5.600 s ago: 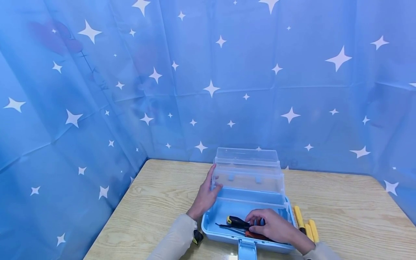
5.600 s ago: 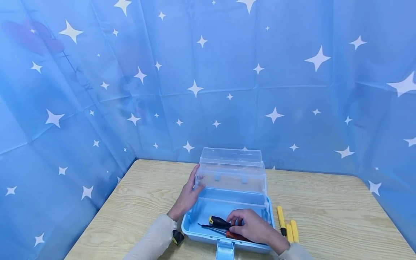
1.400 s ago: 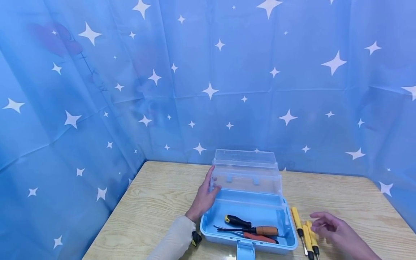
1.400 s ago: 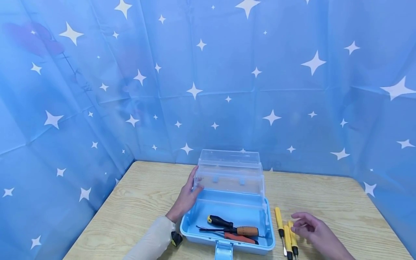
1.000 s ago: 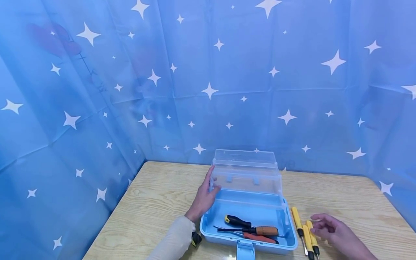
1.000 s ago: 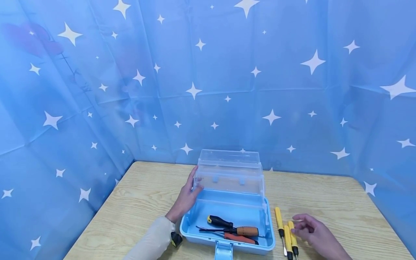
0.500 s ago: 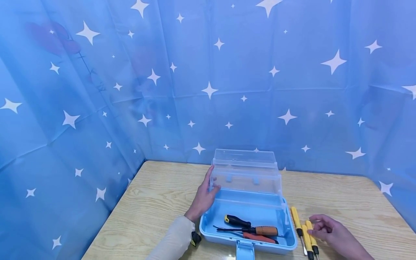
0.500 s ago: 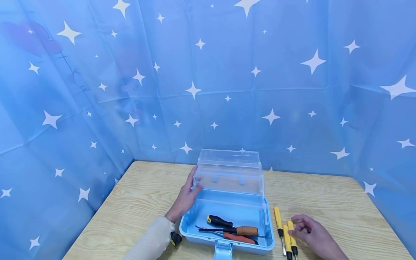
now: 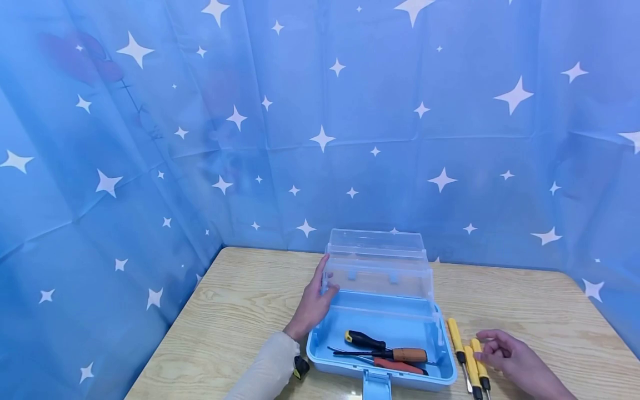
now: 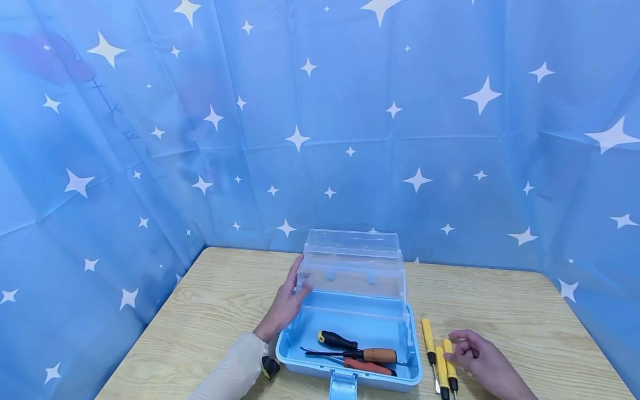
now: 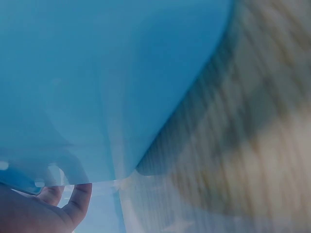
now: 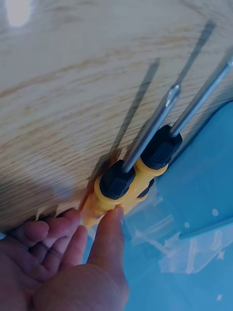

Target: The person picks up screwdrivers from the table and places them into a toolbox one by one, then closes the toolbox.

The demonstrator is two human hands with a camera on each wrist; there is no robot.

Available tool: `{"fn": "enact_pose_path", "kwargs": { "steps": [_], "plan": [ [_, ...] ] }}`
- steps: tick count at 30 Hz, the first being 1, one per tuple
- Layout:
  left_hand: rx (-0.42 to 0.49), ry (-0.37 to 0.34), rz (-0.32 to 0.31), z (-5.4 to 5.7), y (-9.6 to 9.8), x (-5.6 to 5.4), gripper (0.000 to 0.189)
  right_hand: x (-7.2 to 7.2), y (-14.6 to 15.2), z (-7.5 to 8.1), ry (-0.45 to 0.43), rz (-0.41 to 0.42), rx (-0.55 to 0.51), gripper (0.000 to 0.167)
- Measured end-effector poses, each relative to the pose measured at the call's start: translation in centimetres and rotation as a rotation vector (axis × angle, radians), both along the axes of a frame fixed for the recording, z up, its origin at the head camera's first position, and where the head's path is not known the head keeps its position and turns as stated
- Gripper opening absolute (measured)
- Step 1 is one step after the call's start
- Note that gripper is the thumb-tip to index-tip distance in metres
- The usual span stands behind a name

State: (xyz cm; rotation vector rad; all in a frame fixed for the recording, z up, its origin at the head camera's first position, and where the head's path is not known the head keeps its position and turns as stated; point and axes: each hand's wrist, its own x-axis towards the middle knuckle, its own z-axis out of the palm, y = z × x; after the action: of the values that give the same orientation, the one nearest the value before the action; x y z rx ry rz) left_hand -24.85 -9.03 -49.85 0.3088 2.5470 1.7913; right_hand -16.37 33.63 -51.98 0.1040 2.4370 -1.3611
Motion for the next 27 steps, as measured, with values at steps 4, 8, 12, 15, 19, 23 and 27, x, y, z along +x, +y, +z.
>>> {"fn": "enact_pose_path", "kwargs": {
  "steps": [4,8,12,15,19,23,27],
  "plan": [
    [-0.001,0.001,-0.001,-0.02,-0.01,-0.01,0.068,-0.08,-0.08,0.0,-0.01,-0.017,0.009,0.049],
    [-0.004,0.003,-0.003,-0.03,-0.02,-0.03,0.068,0.04,-0.13,0.17,-0.008,-0.017,0.027,0.053],
    [-0.001,0.0,-0.005,-0.02,-0.01,-0.03,0.068,0.19,-0.21,0.36,-0.001,-0.015,0.046,0.057],
    [-0.002,0.002,-0.005,-0.02,-0.01,-0.07,0.068,0.16,-0.29,0.44,-0.003,-0.017,0.045,0.056],
    [-0.007,0.008,-0.005,-0.04,0.0,-0.12,0.069,0.01,-0.39,0.49,-0.011,-0.028,0.048,0.054],
    [-0.006,0.006,-0.004,-0.04,-0.01,-0.14,0.069,-0.04,-0.42,0.5,-0.012,-0.025,0.053,0.052],
    [-0.007,0.002,0.001,-0.01,0.02,-0.12,0.069,-0.09,-0.47,0.45,-0.002,-0.023,0.068,0.052]
  ]
}}
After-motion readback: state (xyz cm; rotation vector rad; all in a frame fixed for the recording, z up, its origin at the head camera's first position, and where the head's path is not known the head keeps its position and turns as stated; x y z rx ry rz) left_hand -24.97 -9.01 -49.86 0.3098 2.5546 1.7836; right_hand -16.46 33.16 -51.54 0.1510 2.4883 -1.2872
